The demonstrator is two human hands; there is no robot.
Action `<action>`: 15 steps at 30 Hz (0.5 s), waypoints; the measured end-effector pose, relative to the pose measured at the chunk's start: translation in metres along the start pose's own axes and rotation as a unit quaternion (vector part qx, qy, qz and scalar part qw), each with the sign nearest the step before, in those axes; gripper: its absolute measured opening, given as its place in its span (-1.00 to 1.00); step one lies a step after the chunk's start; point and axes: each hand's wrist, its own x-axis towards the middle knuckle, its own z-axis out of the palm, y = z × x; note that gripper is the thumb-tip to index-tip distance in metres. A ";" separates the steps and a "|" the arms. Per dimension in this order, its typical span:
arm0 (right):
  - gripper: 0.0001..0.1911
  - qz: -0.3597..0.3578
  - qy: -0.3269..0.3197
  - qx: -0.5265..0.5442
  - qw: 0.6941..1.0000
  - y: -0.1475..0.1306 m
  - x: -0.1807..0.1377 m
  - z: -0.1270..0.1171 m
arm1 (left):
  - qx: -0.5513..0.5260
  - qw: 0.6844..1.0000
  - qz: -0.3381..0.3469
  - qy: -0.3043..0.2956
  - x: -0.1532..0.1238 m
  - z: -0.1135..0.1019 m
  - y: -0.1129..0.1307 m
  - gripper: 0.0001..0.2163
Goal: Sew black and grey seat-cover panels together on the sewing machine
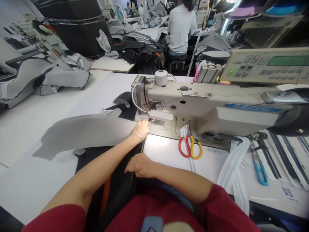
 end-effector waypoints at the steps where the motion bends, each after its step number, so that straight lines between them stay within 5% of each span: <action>1: -0.67 -0.002 -0.002 0.001 1.000 0.001 -0.001 0.001 | 0.000 1.000 -0.007 -0.006 -0.001 -0.001 0.002 -0.73; 9: -0.63 -0.002 -0.010 0.026 1.000 0.006 -0.004 -0.002 | -0.015 0.999 -0.025 -0.029 0.002 -0.001 0.001 -0.72; 15: -0.59 0.012 -0.014 0.043 0.999 0.019 -0.007 -0.007 | -0.019 1.000 -0.019 0.006 0.014 0.006 -0.007 -0.72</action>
